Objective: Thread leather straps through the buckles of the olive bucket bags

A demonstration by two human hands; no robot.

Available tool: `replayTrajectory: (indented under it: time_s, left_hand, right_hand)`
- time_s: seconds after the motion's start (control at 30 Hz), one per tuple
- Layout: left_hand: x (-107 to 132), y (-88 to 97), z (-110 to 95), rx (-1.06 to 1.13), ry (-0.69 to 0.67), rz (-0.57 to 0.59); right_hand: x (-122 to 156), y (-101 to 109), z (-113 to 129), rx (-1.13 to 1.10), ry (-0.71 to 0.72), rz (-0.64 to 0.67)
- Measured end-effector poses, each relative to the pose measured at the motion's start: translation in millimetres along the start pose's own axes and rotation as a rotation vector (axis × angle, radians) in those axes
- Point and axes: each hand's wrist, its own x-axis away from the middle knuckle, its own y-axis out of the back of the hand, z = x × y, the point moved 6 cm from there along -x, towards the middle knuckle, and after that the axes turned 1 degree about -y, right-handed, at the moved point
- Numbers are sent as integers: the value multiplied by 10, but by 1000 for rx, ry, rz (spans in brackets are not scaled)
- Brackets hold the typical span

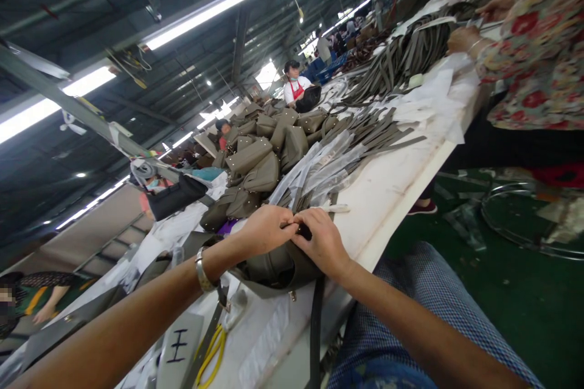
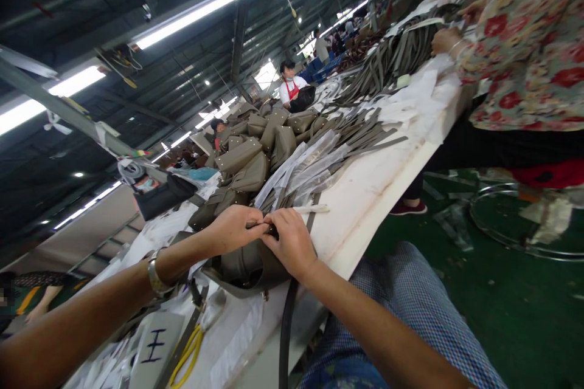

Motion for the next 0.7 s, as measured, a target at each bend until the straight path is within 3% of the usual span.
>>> replayTrajectory:
  time_s: [0.27,0.53,0.7]
  left_hand:
    - [46,-49,127,2,17,40]
    - [9,-110,110,-107,39,48]
    - [102,-33,125,98,35,82]
  right_hand:
    - [22,7,-73,-92,21,65]
    - [11,-6,-97,-105,-5,1]
    - [10,43,-101,-14,59,46]
